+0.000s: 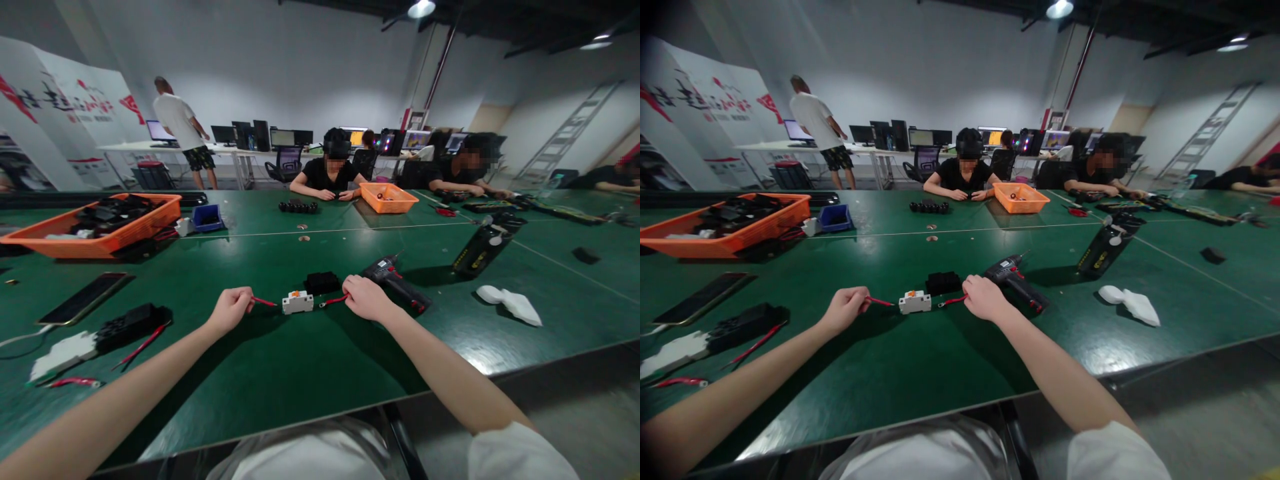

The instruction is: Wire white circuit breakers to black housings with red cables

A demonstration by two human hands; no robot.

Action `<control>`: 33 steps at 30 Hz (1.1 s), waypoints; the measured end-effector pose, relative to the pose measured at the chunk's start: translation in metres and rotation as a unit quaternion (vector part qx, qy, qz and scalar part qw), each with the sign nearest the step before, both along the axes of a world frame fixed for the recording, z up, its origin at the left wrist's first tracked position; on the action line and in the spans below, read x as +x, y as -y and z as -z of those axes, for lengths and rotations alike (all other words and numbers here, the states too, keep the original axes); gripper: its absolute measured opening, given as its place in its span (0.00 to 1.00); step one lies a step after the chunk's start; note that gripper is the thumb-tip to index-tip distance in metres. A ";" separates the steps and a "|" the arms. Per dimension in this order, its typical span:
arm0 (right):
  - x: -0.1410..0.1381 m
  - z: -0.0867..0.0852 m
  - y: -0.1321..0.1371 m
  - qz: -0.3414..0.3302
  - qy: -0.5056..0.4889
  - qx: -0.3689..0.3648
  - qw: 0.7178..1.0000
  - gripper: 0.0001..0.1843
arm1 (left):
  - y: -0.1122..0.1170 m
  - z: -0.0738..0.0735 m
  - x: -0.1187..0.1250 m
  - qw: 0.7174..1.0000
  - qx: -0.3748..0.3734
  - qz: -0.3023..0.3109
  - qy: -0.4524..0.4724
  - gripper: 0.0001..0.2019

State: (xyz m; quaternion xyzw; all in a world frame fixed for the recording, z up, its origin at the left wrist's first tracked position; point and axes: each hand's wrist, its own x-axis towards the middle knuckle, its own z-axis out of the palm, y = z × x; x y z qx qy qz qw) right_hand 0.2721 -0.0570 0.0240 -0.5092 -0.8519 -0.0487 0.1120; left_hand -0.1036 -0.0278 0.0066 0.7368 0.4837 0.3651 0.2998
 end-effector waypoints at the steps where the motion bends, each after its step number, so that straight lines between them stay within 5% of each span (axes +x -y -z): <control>1: -0.003 0.000 0.001 -0.003 -0.017 0.007 1.000 0.06 | -0.001 0.002 0.002 1.000 -0.005 0.003 -0.002 0.20; 7: -0.037 0.001 0.019 -0.104 -0.179 -0.021 0.978 0.16 | -0.004 0.007 0.005 0.998 -0.014 0.036 -0.040 0.20; 12: -0.057 0.012 0.018 -0.125 -0.239 -0.053 0.961 0.28 | -0.006 0.008 0.007 0.994 -0.056 0.082 -0.046 0.20; 23: -0.053 0.023 0.000 -0.108 -0.345 -0.151 0.920 0.13 | -0.007 0.001 0.011 0.983 -0.104 0.148 -0.016 0.22; 33: -0.038 0.026 -0.003 -0.079 -0.533 -0.304 0.786 0.19 | 0.025 0.002 0.026 0.987 -0.065 0.094 0.110 0.21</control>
